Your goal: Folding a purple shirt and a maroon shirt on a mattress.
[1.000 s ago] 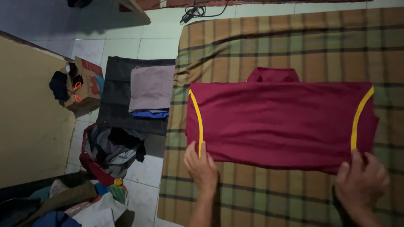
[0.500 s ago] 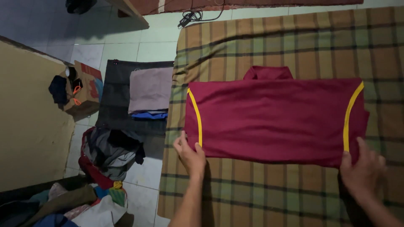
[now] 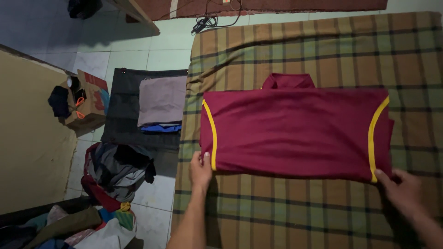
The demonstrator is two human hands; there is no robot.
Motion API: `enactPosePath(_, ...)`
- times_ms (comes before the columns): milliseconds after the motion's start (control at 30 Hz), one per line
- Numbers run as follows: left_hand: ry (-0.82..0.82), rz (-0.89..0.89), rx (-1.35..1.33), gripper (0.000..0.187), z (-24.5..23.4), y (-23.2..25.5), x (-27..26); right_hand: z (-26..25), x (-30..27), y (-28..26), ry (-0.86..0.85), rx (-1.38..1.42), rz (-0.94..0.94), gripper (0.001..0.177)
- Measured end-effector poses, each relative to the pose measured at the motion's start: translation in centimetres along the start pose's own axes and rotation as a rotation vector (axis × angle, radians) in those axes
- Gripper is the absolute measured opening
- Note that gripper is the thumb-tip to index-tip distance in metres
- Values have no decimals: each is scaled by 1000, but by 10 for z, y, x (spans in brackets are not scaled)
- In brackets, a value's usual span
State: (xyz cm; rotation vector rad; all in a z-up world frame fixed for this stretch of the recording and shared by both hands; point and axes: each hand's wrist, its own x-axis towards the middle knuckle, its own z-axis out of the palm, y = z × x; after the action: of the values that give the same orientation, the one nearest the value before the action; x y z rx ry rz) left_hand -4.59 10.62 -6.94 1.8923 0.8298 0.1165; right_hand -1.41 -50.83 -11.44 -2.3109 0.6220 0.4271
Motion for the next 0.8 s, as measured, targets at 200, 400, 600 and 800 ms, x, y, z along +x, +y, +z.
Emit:
enactPosePath(200, 104, -123, 540, 32, -19, 27, -7, -14, -9, 32, -17, -270, 46, 50)
enactPosePath(400, 221, 121, 631, 35, -3, 58, -21, -11, -14, -2, 277, -545, -161, 54)
enactPosePath(600, 111, 613, 581, 56, 48, 135, -50, 5, -21, -186, 247, -623, -646, 73)
enactPosePath(800, -1, 395, 621, 58, 111, 151, -97, 50, -10, -311, 78, -716, -953, 102)
